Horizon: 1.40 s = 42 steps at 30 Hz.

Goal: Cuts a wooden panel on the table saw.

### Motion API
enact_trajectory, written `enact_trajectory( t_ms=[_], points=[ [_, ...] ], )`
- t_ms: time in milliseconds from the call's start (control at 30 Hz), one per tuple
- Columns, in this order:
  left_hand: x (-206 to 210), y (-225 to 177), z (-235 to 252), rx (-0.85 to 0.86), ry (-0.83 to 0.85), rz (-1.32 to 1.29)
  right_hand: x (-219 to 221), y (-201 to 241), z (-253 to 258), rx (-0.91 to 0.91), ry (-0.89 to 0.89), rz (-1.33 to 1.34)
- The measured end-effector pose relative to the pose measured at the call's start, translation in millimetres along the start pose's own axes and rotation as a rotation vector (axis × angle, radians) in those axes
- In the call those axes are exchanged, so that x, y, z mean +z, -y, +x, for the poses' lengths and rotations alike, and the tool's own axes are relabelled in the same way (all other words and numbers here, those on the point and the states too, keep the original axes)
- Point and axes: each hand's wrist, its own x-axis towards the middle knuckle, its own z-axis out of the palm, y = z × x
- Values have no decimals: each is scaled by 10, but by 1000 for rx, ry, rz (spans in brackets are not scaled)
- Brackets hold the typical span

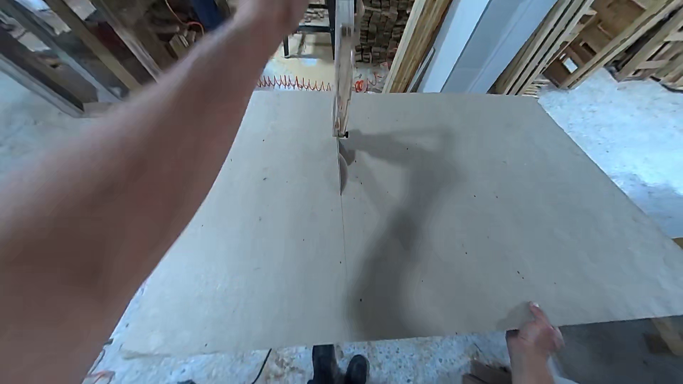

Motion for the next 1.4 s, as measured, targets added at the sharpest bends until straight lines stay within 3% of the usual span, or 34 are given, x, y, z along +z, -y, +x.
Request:
enact_trajectory(
  t_ms=[67, 167, 200, 267, 400, 467, 533, 600, 633, 700, 800, 1000, 1400],
  points=[
    [88, 203, -1291, 146, 93, 93, 3, -21, -8, 18, 3, 7],
    [660, 913, -3717, 194, 514, 180, 8, -67, 41, 32, 18, -5],
    [760, 1096, -4270, 165, 650, 215, 5, -79, 54, 38, 30, -10],
    [844, 1286, -4828, 103, 822, 285, -27, -92, 61, 90, 71, -10],
    [899, 1219, -4872, 41, 802, 355, -190, -73, -11, 241, 187, -48],
    [919, 1189, -4829, 35, 764, 382, -367, 59, -153, 116, 231, -243],
    [891, 1167, -4775, 18, 801, 400, -623, 231, -445, -309, 409, -599],
    [845, 1161, -4711, 16, 836, 405, -688, 281, -757, -871, 735, -946],
    [835, 1158, -4688, 13, 851, 404, -605, 264, -893, -1066, 896, -1068],
    [821, 1144, -4673, -2, 879, 404, -390, 162, -1034, -1252, 1169, -1253],
    [792, 1118, -4624, -29, 902, 403, -60, 83, -905, -1292, 1325, -1417],
    [787, 1186, -4547, -21, 916, 373, 235, 336, -774, -1112, 1468, -1610],
    [877, 1297, -4213, -24, 952, 379, 621, 395, -638, -1072, 1502, -1595]
  ],
)
